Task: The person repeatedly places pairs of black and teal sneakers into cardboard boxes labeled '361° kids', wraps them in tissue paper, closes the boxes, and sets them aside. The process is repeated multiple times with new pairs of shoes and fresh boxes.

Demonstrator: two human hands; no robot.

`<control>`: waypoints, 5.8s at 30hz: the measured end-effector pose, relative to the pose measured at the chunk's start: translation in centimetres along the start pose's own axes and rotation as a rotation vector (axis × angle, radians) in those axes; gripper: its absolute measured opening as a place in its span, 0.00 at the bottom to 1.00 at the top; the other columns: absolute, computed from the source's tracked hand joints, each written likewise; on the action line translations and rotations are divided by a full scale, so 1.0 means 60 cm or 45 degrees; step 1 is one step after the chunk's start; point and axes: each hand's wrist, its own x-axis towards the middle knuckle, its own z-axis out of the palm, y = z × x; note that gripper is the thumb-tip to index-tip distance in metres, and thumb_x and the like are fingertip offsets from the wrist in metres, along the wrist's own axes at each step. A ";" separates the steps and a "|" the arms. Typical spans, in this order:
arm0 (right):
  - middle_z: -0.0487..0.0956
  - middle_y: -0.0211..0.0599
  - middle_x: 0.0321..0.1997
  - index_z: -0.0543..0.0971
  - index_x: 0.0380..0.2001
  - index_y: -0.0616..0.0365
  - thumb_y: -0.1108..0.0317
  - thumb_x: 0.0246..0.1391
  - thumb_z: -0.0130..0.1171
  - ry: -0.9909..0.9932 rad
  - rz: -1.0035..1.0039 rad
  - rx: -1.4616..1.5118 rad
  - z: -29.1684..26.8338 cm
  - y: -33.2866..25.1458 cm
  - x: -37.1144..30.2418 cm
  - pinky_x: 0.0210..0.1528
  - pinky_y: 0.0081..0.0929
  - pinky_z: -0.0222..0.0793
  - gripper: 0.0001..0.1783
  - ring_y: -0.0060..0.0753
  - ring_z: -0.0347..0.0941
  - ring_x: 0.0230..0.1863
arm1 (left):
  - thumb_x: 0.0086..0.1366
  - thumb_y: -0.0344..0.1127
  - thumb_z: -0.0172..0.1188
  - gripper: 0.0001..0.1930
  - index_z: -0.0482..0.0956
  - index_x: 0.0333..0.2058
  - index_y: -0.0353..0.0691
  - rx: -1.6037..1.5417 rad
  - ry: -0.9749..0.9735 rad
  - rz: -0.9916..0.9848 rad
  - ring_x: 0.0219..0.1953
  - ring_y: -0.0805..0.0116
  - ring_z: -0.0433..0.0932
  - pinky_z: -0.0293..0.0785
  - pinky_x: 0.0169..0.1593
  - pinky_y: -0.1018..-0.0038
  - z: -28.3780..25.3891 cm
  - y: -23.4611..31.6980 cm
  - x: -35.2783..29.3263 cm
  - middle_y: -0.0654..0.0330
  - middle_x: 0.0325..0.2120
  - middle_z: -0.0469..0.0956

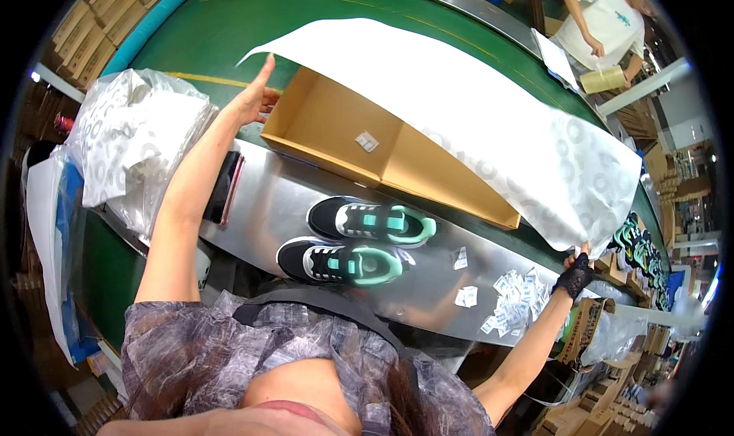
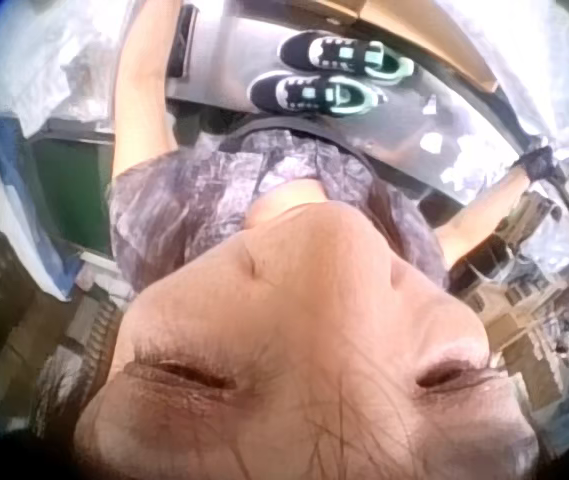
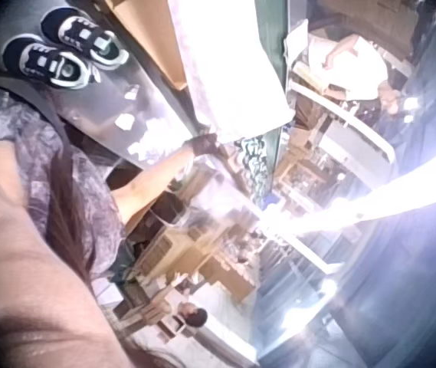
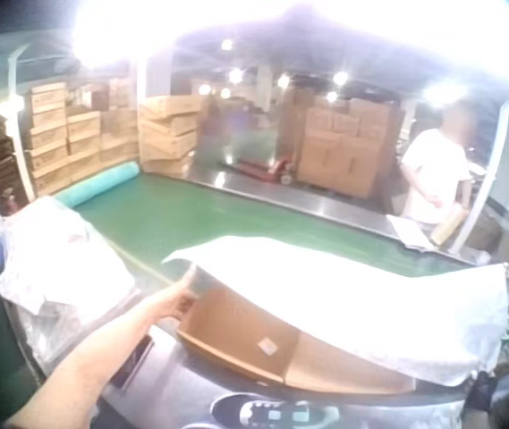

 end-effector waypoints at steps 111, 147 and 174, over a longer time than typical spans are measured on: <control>0.71 0.35 0.38 0.65 0.46 0.62 0.69 0.44 0.58 -0.650 0.353 0.117 0.421 0.062 -0.389 0.36 0.23 0.66 0.24 0.26 0.68 0.37 | 0.60 0.47 0.53 0.29 0.59 0.52 0.31 0.078 -0.823 -0.055 0.42 0.55 0.74 0.75 0.41 0.66 0.320 0.029 0.002 0.45 0.45 0.68; 0.63 0.40 0.56 0.67 0.50 0.41 0.57 0.27 0.66 -0.942 -1.587 -1.184 0.360 0.042 -0.477 0.49 0.59 0.48 0.39 0.45 0.59 0.56 | 0.59 0.47 0.51 0.22 0.72 0.36 0.29 -0.299 -0.182 0.483 0.30 0.73 0.73 0.69 0.33 0.79 0.278 -0.036 -0.032 0.56 0.30 0.75; 0.75 0.50 0.42 0.74 0.43 0.57 0.52 0.36 0.65 -0.929 -0.897 -1.426 0.258 -0.080 -0.035 0.48 0.34 0.63 0.30 0.47 0.69 0.46 | 0.59 0.47 0.47 0.21 0.66 0.46 0.39 -1.100 -0.311 1.517 0.42 0.67 0.72 0.71 0.43 0.70 -0.140 0.023 -0.398 0.56 0.42 0.72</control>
